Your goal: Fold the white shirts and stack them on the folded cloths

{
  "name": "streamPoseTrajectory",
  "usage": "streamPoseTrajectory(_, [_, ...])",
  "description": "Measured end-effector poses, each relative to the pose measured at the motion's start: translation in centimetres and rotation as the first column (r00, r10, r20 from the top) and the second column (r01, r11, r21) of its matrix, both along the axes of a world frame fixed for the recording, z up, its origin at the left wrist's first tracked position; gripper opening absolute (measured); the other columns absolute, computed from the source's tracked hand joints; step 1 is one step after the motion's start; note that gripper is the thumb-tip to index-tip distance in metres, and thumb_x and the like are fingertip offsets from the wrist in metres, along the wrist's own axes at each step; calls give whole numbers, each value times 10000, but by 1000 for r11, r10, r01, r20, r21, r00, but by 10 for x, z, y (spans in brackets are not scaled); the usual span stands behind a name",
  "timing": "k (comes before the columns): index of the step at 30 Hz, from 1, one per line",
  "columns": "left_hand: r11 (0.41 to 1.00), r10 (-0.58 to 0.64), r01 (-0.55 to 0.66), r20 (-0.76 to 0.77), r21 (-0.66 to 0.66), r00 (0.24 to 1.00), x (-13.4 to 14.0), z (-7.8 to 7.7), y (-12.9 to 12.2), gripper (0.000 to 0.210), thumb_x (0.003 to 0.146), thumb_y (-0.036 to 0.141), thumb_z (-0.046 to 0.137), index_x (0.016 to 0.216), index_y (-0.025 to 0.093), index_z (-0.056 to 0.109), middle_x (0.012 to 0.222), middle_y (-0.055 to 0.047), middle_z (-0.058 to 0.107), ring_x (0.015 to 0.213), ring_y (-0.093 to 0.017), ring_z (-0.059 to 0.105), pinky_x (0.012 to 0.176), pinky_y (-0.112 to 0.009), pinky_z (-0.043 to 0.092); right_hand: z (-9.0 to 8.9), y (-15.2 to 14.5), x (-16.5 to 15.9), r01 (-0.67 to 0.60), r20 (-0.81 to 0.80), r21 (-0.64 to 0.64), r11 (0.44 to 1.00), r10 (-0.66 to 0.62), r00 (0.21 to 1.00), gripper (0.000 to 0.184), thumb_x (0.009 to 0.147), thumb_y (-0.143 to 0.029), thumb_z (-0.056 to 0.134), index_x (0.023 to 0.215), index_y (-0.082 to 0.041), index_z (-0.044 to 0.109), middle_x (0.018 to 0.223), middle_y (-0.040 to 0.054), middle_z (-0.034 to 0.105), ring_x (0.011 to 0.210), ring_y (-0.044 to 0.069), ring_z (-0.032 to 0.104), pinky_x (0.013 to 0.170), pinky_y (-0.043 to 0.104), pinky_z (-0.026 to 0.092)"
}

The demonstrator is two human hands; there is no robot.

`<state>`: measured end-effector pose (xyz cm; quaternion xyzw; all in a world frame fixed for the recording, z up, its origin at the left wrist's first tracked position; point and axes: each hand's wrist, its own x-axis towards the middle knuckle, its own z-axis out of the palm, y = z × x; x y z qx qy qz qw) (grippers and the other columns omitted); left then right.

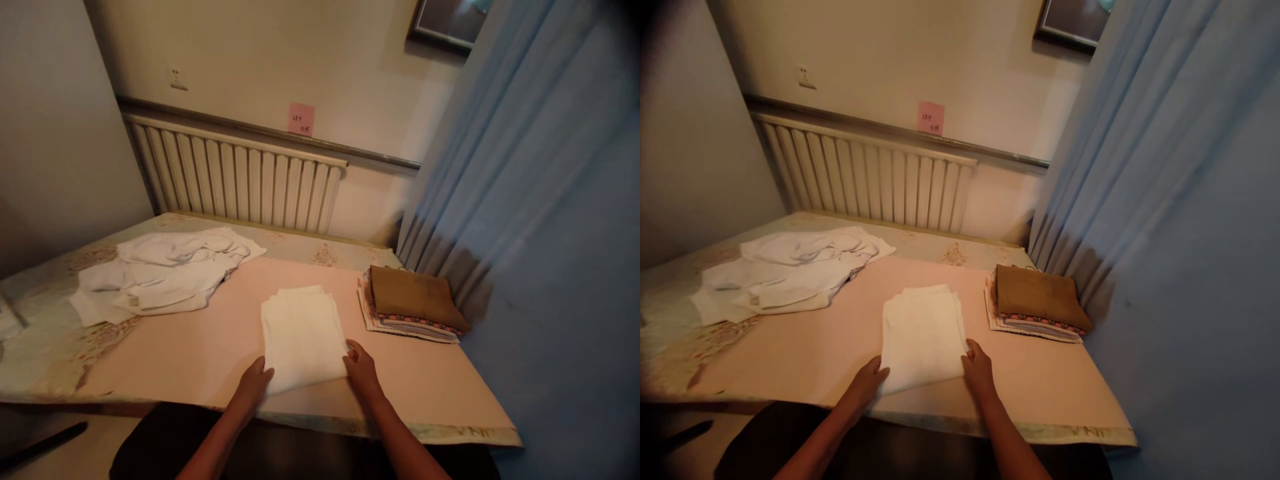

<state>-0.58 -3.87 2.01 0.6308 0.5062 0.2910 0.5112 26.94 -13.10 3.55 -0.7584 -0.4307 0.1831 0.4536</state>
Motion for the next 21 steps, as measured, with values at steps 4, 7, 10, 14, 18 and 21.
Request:
streamPoseTrajectory(4, [997,-61,65,80,-43,995,-13,-3,-17,324,681,342,546,934,153,621,931,-70,703,959,-265,623,848,-347,468,-11,-26,-1,-47,66,-40,998,50,997,487,701,-267,492,1147,-138,640,659,-3,610,615,177,563,623,280,434])
streamPoseTrajectory(7, [990,-84,99,154,-96,985,-20,-4,-29,359,671,347,565,965,151,625,982,-72,704,967,-265,625,853,-346,468,-18,-45,-3,-88,94,-51,995,93,991,464,737,-279,475,1150,-141,634,647,-3,602,598,180,557,607,286,421])
streamPoseTrajectory(10, [983,-74,104,192,-153,979,-23,0,-33,388,667,392,597,968,149,629,981,-75,706,938,-262,628,818,-343,476,-19,-55,-4,-95,117,-56,994,101,988,439,763,-298,469,1136,-144,641,626,-3,599,589,187,559,608,296,415])
streamPoseTrajectory(14, [973,-20,62,187,-223,982,-17,16,-20,419,649,455,635,931,145,615,890,-72,703,840,-245,638,730,-328,486,-14,-44,-1,-66,101,-69,995,73,992,420,768,-316,470,1107,-156,661,640,9,627,619,199,582,617,299,416])
streamPoseTrajectory(18, [968,69,-12,221,-250,973,-3,33,7,329,667,414,635,857,149,595,766,-50,675,715,-199,627,654,-296,478,-9,-17,2,-14,27,-84,996,17,999,400,727,-316,486,1042,-169,685,603,-10,616,582,182,561,589,283,412])
streamPoseTrajectory(21, [956,76,9,281,-292,957,10,37,34,254,717,372,599,839,150,576,697,-33,650,608,-167,598,584,-282,461,-6,6,5,18,-61,-96,995,-24,998,405,682,-333,519,1002,-153,690,570,-23,587,553,171,540,558,272,407])
